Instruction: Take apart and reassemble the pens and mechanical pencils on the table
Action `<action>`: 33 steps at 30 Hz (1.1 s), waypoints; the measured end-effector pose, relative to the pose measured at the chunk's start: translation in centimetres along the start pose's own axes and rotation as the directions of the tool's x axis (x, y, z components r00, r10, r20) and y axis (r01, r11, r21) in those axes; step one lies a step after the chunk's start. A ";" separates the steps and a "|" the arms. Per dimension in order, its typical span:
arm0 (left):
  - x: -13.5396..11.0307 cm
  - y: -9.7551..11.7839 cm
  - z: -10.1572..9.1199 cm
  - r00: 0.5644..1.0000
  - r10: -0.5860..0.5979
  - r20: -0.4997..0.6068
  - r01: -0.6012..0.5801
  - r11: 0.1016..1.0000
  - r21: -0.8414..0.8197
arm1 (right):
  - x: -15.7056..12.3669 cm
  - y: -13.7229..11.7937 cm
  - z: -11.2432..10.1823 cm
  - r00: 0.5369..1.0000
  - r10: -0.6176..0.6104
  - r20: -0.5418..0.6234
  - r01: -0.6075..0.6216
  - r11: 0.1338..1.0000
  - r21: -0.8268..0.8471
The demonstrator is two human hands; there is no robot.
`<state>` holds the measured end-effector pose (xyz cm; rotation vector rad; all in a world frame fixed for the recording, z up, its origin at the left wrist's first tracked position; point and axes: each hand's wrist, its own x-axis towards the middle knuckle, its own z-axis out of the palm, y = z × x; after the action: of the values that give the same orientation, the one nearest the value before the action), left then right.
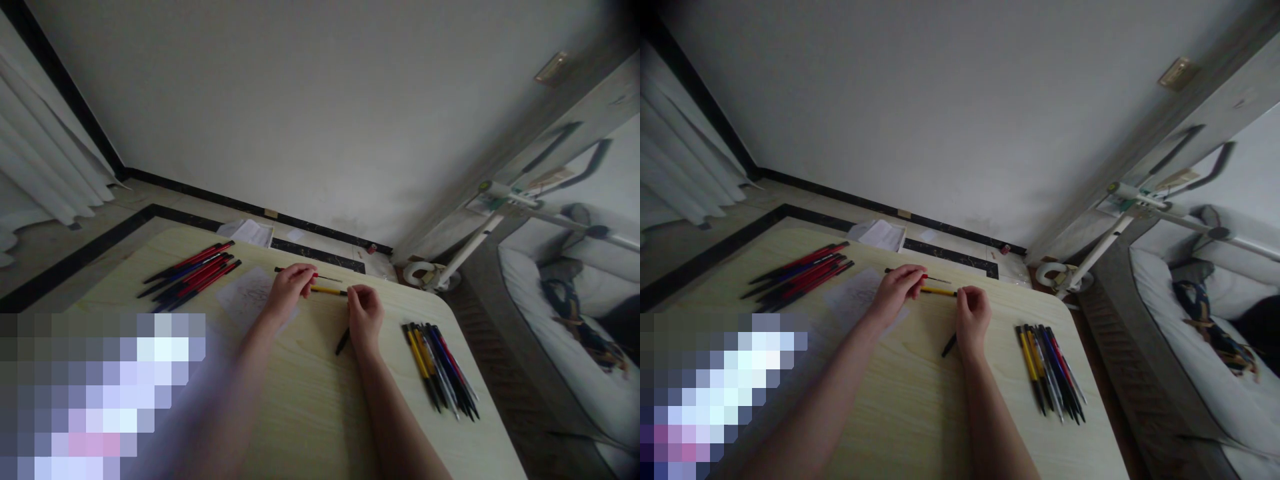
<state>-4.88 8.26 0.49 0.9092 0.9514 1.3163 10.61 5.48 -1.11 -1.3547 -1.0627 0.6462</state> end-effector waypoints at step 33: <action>0.1 -0.2 -0.7 0.999 0.034 -0.008 -0.034 0.998 -0.061 | -4.3 -1.6 -6.6 0.772 -0.106 0.627 0.474 0.752 -0.457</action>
<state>-5.46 8.32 0.03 0.8780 0.9000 1.3711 14.31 -1.58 0.15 -1.4900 -2.0798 0.4836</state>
